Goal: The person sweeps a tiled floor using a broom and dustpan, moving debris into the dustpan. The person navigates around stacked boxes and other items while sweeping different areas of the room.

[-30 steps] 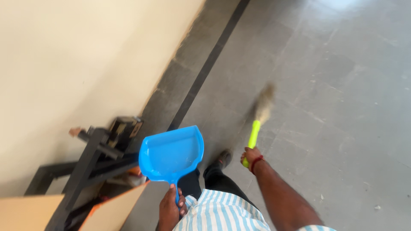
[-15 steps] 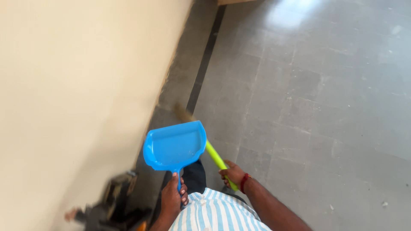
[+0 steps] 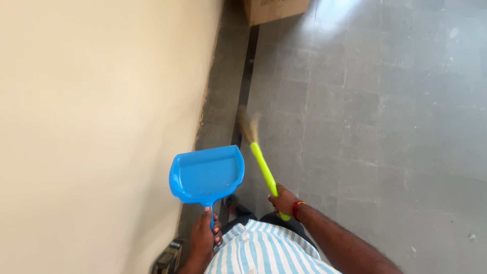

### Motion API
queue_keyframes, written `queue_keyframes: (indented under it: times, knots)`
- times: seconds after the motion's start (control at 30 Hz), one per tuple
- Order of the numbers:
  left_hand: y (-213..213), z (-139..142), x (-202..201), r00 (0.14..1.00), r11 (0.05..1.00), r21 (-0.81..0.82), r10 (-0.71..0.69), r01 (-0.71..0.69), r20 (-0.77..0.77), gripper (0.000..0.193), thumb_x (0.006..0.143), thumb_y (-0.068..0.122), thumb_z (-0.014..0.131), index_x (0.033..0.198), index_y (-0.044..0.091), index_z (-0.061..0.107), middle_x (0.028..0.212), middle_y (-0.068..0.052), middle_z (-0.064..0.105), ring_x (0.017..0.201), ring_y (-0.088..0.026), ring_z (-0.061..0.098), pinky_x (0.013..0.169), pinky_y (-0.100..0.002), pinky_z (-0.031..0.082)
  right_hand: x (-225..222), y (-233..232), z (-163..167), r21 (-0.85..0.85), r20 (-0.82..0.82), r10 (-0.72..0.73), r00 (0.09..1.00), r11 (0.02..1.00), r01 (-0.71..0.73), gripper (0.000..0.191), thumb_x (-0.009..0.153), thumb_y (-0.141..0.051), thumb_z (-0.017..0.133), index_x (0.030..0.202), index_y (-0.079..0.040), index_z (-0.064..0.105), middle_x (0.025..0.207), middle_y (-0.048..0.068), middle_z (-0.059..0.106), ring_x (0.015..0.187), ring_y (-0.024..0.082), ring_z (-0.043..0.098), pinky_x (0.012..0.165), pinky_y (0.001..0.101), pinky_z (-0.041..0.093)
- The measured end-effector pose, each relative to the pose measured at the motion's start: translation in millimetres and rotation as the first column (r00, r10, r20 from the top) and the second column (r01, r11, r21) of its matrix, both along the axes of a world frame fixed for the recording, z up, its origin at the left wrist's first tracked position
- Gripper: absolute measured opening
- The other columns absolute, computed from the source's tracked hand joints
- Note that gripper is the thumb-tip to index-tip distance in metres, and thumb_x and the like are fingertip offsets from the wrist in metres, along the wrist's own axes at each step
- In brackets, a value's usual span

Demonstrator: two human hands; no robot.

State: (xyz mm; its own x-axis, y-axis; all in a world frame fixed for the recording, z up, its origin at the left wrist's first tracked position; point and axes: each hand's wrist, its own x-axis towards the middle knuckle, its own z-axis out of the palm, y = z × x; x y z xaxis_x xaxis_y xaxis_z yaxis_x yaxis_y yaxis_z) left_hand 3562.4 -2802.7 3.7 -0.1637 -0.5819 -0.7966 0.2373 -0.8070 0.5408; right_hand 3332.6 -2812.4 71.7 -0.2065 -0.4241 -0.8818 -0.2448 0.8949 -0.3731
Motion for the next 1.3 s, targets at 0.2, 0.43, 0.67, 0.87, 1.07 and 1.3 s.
queue_keyframes:
  times: [0.2, 0.43, 0.67, 0.87, 1.07, 1.3]
  knots:
    - [-39.6, -5.5, -5.5, 0.999, 0.999, -0.033, -0.041, 0.040, -0.015, 0.046, 0.100, 0.051, 0.049, 0.091, 0.006, 0.052, 0.057, -0.003, 0.042, 0.039, -0.014, 0.039, 0.037, -0.031, 0.033, -5.6, -60.2, -8.0, 0.060, 0.237, -0.338, 0.911, 0.941, 0.333, 0.057, 0.100, -0.020, 0.068, 0.150, -0.013, 0.042, 0.085, 0.008, 0.066, 0.063, 0.016, 0.058, 0.057, 0.0307, 0.053]
    - [-81.8, -20.5, 2.9, 0.992, 0.997, 0.030, -0.079, 0.077, 0.095, 0.048, 0.100, 0.051, 0.048, 0.091, 0.004, 0.054, 0.057, -0.004, 0.042, 0.039, -0.015, 0.038, 0.038, -0.032, 0.033, 12.7, -128.1, -32.2, -0.107, 0.342, -0.304, 0.889, 0.927, 0.358, 0.056, 0.100, -0.016, 0.060, 0.151, -0.011, 0.038, 0.078, 0.009, 0.059, 0.060, 0.018, 0.059, 0.052, 0.0336, 0.053]
    - [-155.7, -65.3, -34.9, 0.991, 0.998, 0.057, 0.018, -0.026, 0.134, 0.050, 0.101, 0.051, 0.050, 0.091, 0.002, 0.053, 0.058, -0.005, 0.041, 0.042, -0.014, 0.037, 0.040, -0.030, 0.032, -65.8, -237.3, -42.8, -0.014, 0.304, -0.164, 0.939, 0.984, 0.176, 0.079, 0.098, -0.017, 0.065, 0.163, -0.032, 0.021, 0.078, 0.006, 0.061, 0.060, 0.015, 0.054, 0.052, 0.0322, 0.049]
    - [-232.6, -81.8, -94.9, 0.987, 0.989, 0.141, -0.058, 0.037, 0.148, 0.049, 0.099, 0.052, 0.051, 0.091, 0.004, 0.053, 0.056, -0.006, 0.041, 0.041, -0.015, 0.035, 0.040, -0.030, 0.031, -135.9, -317.8, -72.1, 0.003, 0.367, -0.349, 0.862, 0.928, 0.374, 0.054, 0.100, -0.019, 0.062, 0.150, -0.012, 0.045, 0.076, 0.006, 0.059, 0.057, 0.016, 0.056, 0.046, 0.0332, 0.049]
    - [-302.2, -86.2, -153.9, 0.979, 0.988, 0.116, -0.123, 0.105, 0.160, 0.051, 0.100, 0.053, 0.048, 0.092, 0.003, 0.054, 0.057, -0.004, 0.041, 0.042, -0.014, 0.038, 0.041, -0.030, 0.034, -205.3, -316.0, -125.1, 0.038, 0.185, -0.642, 0.744, 0.761, 0.647, 0.032, 0.100, -0.016, 0.057, 0.130, -0.016, 0.045, 0.073, 0.010, 0.053, 0.056, 0.022, 0.051, 0.048, 0.0395, 0.046]
    - [-367.6, -65.6, -192.4, 0.975, 0.978, 0.145, -0.171, 0.150, 0.144, 0.049, 0.100, 0.053, 0.048, 0.092, 0.005, 0.053, 0.056, -0.005, 0.041, 0.039, -0.015, 0.038, 0.039, -0.031, 0.032, -289.4, -304.2, -152.4, 0.104, 0.192, -0.926, 0.324, 0.348, 0.932, 0.023, 0.106, -0.023, 0.053, 0.116, -0.003, 0.045, 0.074, 0.007, 0.047, 0.056, 0.017, 0.047, 0.048, 0.0329, 0.046]
